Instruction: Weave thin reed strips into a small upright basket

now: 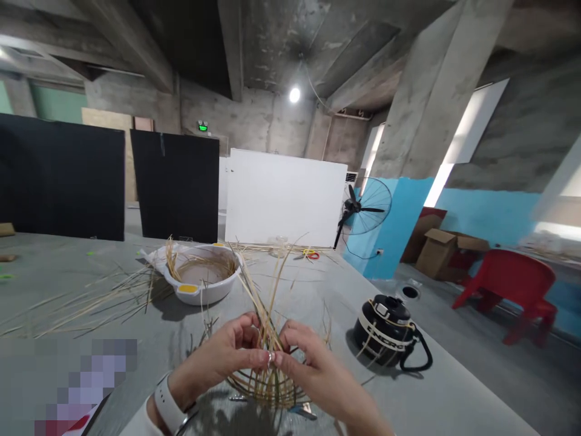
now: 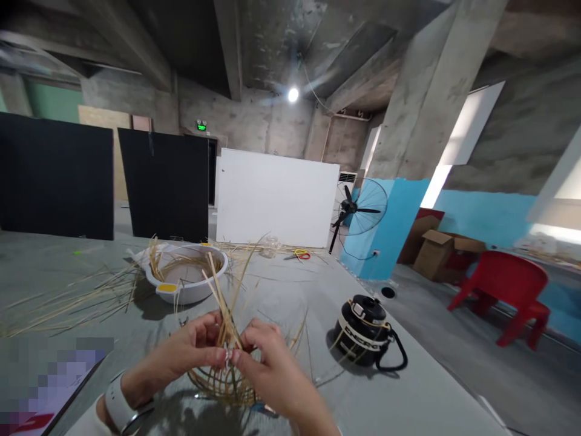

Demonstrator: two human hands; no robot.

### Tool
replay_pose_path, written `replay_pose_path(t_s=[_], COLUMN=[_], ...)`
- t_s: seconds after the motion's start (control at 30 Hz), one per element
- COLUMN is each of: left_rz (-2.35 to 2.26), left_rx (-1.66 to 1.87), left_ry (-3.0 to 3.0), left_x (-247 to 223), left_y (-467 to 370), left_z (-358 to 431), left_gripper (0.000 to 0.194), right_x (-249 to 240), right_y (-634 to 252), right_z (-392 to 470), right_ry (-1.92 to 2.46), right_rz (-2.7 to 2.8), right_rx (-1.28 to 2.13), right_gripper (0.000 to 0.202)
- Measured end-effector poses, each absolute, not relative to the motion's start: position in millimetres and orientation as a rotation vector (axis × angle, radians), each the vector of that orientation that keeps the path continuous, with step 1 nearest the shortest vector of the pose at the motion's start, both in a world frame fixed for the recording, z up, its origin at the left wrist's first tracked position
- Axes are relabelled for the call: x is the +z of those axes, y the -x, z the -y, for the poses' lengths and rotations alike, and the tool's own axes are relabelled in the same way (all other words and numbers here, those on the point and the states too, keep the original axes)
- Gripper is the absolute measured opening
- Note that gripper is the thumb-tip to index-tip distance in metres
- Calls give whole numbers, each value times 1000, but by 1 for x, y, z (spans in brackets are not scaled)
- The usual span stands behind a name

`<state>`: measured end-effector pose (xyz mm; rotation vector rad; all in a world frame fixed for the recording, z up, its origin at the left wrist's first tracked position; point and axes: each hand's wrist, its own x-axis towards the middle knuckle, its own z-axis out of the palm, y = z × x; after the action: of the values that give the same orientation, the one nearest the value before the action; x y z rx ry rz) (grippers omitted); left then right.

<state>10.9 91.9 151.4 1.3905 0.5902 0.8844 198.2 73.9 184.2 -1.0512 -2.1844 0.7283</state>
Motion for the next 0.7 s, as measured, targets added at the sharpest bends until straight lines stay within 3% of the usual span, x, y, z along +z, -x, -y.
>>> replay_pose_path(t_s=[0.7], left_rz=[-632], left_rx=[1030], left_ry=[-1394], left_x=[153], left_y=[-8], left_z=[-93], left_gripper=[29], right_x=[177], right_y=[-193], right_z=[-78], right_ry=[1115], right_rz=[2033], right_rx=[676], right_gripper=[30])
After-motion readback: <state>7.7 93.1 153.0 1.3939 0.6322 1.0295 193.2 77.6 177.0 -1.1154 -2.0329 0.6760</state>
